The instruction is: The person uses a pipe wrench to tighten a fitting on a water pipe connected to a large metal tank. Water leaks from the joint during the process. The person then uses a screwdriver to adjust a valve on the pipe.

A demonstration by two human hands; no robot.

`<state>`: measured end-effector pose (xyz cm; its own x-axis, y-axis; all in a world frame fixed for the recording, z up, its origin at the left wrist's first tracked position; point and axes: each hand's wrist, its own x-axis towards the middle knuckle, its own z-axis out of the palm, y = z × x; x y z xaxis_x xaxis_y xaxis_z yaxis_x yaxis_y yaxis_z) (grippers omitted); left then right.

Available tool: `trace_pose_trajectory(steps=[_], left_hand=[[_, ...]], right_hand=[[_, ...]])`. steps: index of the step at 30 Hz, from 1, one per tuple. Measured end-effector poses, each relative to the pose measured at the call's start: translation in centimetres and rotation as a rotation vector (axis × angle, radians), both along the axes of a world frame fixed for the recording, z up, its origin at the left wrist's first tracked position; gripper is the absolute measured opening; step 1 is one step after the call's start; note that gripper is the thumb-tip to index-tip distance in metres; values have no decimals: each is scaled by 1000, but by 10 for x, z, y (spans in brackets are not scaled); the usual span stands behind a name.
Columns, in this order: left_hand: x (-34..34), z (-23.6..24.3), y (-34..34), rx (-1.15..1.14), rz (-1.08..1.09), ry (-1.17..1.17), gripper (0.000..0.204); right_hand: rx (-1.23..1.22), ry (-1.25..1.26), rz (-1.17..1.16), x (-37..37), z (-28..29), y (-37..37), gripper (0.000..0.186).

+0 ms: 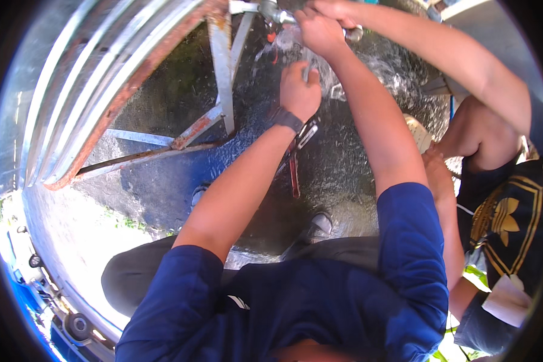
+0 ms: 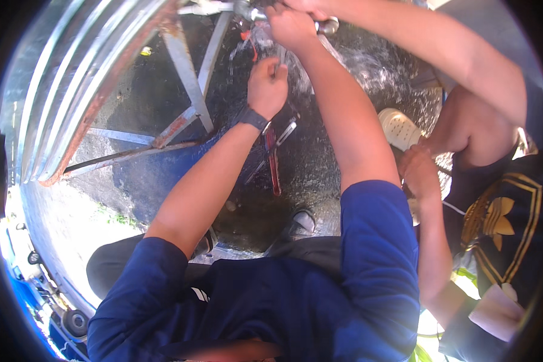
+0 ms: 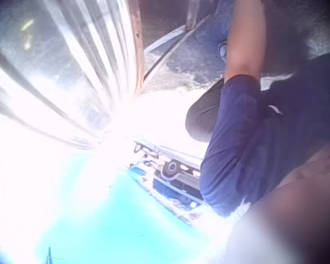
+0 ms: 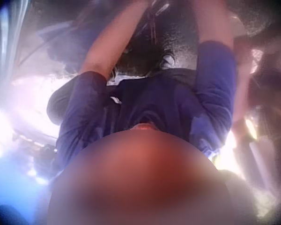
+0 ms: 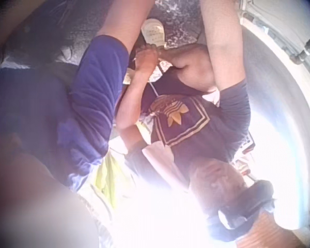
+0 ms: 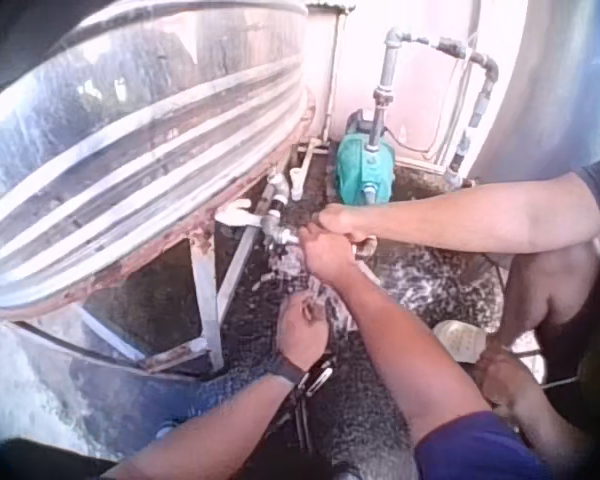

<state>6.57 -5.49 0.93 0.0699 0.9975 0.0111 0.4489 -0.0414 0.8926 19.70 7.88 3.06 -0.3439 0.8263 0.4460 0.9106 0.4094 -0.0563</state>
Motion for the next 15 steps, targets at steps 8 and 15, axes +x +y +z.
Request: trace_pose_trajectory(steps=[8,15], left_hand=[[12,60,82,546,-203,441,91],[19,31,108,641,-380,596,108]], right_hand=[[-109,-31,63,21,18,-8,43],[-27,53,-58,37,39,-68,42]])
